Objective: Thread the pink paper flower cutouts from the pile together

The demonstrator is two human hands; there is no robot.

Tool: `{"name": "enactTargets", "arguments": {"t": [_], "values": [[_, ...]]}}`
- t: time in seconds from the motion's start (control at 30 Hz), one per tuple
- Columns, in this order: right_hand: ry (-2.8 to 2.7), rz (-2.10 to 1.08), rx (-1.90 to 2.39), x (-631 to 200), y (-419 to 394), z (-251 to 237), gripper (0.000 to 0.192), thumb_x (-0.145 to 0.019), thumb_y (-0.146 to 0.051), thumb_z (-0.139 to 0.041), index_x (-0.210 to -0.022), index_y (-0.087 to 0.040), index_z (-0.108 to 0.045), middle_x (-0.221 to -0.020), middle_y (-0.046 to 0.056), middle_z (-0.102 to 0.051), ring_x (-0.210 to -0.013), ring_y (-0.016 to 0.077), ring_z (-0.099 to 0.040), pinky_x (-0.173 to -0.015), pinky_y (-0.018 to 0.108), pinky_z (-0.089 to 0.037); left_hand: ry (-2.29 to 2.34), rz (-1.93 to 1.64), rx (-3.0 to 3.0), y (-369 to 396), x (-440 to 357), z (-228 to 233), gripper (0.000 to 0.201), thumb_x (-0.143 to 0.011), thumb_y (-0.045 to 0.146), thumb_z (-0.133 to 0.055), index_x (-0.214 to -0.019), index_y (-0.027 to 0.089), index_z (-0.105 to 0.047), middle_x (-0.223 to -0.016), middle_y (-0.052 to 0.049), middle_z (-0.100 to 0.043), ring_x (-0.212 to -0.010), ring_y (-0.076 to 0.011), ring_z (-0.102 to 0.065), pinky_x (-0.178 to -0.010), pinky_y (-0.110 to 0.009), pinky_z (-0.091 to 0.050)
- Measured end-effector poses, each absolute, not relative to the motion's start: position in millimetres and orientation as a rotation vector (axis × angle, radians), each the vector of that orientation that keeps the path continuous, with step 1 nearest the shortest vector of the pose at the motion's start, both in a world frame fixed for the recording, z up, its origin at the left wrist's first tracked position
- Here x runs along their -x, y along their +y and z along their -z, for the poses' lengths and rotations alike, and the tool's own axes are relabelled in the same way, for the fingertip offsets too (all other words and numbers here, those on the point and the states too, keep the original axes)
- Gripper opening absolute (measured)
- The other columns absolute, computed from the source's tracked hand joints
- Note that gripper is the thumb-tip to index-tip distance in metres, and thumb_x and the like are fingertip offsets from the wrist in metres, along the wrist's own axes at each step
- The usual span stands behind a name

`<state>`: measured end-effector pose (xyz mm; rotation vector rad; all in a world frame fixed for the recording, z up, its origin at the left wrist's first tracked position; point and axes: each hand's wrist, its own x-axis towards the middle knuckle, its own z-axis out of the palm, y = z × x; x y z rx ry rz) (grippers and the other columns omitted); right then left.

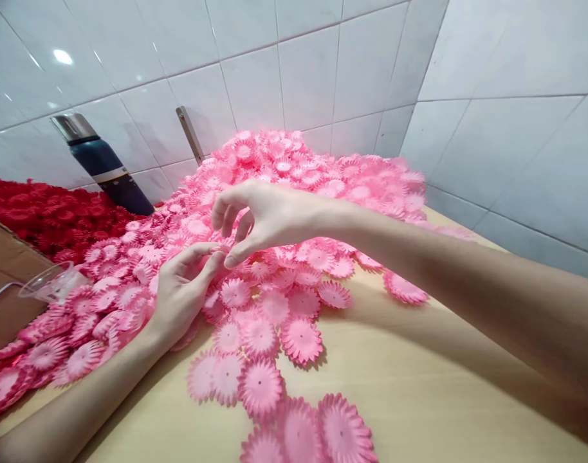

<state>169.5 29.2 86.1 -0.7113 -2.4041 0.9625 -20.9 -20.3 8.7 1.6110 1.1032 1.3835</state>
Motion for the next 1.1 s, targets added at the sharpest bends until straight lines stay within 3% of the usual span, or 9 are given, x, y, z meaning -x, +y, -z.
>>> {"name": "enactTargets", "arguments": {"t": [0.2,0.43,0.6,0.73,0.9,1.1], "values": [[-2.424,-0.900,0.761,-168.5,30.3,-84.8,0.021,-0.080,-0.024,-0.067,-0.099,-0.017,-0.060,-0.085,0.004,-0.068,-0.077,0.0166,-0.067,-0.062,0.027,-0.052,1.192,-1.318,-1.673,-19.9,20.9,-9.4,0.018,-0.086,0.034,-0.065,-0.086,0.016,-0.066,-0.081,-0.001,-0.063,-0.071,-0.0116,-0.055,-0.064,-0.021,-0.045],[-2.387,-0.966,0.749,-168.5,35.3,-79.9,0.020,-0.077,-0.025,-0.070,-0.094,-0.017,-0.063,-0.088,0.004,-0.070,-0.081,0.0185,-0.068,-0.067,0.029,-0.053,1.086,-1.504,-1.629,-19.6,19.4,-9.1,0.017,-0.082,0.024,-0.069,-0.089,0.019,-0.055,-0.091,0.000,-0.059,-0.088,-0.0121,-0.059,-0.080,-0.021,-0.048],[-2.326,-0.948,0.756,-165.4,32.3,-80.6,0.015,-0.075,-0.021,-0.072,-0.084,-0.016,-0.061,-0.080,0.003,-0.068,-0.075,0.0164,-0.067,-0.063,0.028,-0.054,1.126,-1.391,-1.739,-20.0,20.8,-10.1,0.014,-0.088,0.031,-0.062,-0.082,0.018,-0.061,-0.082,-0.001,-0.060,-0.073,-0.0120,-0.054,-0.066,-0.021,-0.045],[-2.315,-0.940,0.780,-163.9,30.3,-81.5,0.014,-0.076,-0.019,-0.071,-0.081,-0.016,-0.058,-0.076,0.002,-0.067,-0.071,0.0148,-0.066,-0.061,0.027,-0.052,1.150,-1.346,-1.821,-19.7,22.0,-10.2,0.018,-0.089,0.034,-0.060,-0.081,0.018,-0.064,-0.087,-0.003,-0.064,-0.081,-0.0150,-0.057,-0.072,-0.024,-0.045],[-2.341,-1.046,0.752,-163.9,31.3,-80.3,0.019,-0.078,-0.028,-0.071,-0.084,-0.017,-0.057,-0.079,0.003,-0.068,-0.074,0.0158,-0.066,-0.063,0.028,-0.051,1.147,-1.314,-1.834,-19.5,22.4,-9.0,0.016,-0.087,0.034,-0.063,-0.086,0.018,-0.064,-0.095,-0.005,-0.065,-0.090,-0.0171,-0.060,-0.077,-0.025,-0.047],[-2.372,-1.166,0.783,-168.3,35.9,-80.7,0.021,-0.078,-0.027,-0.072,-0.094,-0.019,-0.061,-0.084,0.004,-0.071,-0.077,0.0175,-0.067,-0.069,0.031,-0.053,1.170,-1.295,-1.839,-19.1,23.2,-8.3,0.014,-0.088,0.032,-0.061,-0.086,0.018,-0.063,-0.091,-0.004,-0.063,-0.084,-0.0162,-0.058,-0.074,-0.024,-0.045]]}}
